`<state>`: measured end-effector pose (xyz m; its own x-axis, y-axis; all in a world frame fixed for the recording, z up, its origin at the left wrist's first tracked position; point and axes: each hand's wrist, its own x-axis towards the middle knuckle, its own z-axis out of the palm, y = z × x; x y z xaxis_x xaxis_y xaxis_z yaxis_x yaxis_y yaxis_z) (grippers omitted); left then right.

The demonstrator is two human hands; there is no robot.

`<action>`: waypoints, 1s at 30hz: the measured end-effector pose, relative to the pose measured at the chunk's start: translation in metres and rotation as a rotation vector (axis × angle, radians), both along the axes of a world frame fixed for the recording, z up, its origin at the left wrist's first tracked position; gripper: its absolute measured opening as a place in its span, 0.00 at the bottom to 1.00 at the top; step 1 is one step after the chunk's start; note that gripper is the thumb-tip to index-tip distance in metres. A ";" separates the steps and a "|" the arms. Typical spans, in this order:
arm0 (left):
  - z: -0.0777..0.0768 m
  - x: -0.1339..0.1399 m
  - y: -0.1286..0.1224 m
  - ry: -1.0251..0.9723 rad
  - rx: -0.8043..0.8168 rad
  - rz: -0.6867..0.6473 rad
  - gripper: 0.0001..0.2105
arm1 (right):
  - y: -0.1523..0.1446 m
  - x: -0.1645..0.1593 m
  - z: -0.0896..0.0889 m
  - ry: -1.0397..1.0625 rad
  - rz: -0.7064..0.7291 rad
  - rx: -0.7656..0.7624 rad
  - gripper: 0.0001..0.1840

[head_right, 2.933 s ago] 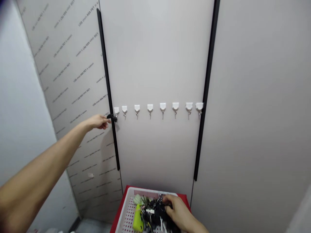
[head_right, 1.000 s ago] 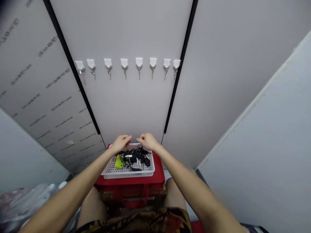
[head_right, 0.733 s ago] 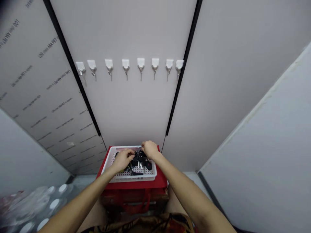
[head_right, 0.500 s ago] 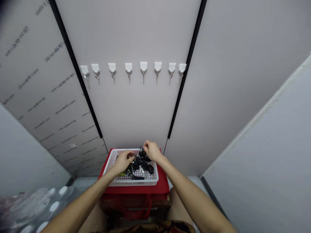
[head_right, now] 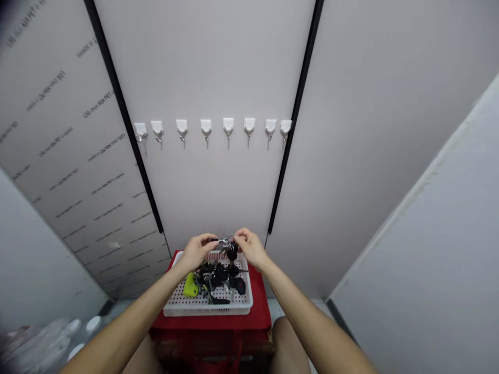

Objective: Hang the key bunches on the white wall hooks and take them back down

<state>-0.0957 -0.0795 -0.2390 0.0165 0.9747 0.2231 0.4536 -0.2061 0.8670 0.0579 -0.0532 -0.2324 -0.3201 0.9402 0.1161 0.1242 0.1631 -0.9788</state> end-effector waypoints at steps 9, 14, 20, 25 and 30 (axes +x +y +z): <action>0.057 0.022 -0.005 0.313 0.221 -0.175 0.06 | -0.011 0.003 0.013 -0.081 0.069 0.288 0.06; 0.086 0.048 0.007 0.038 0.221 -0.165 0.06 | -0.007 0.012 0.045 -0.001 -0.100 0.319 0.09; 0.127 0.072 0.029 -0.232 0.282 -0.182 0.07 | 0.005 0.037 0.099 -0.047 -0.239 0.464 0.09; 0.123 0.081 0.033 -0.208 0.231 -0.193 0.10 | 0.033 0.059 0.149 -0.083 -0.608 0.572 0.13; 0.091 0.076 0.030 -0.061 0.150 -0.154 0.08 | 0.068 0.070 0.179 -0.199 -0.854 0.559 0.15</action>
<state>-0.0202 -0.0494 -0.1478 0.1446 0.9174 0.3708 0.3543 -0.3979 0.8463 0.1281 0.0146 -0.0533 0.3661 0.6912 0.6231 0.5630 0.3686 -0.7397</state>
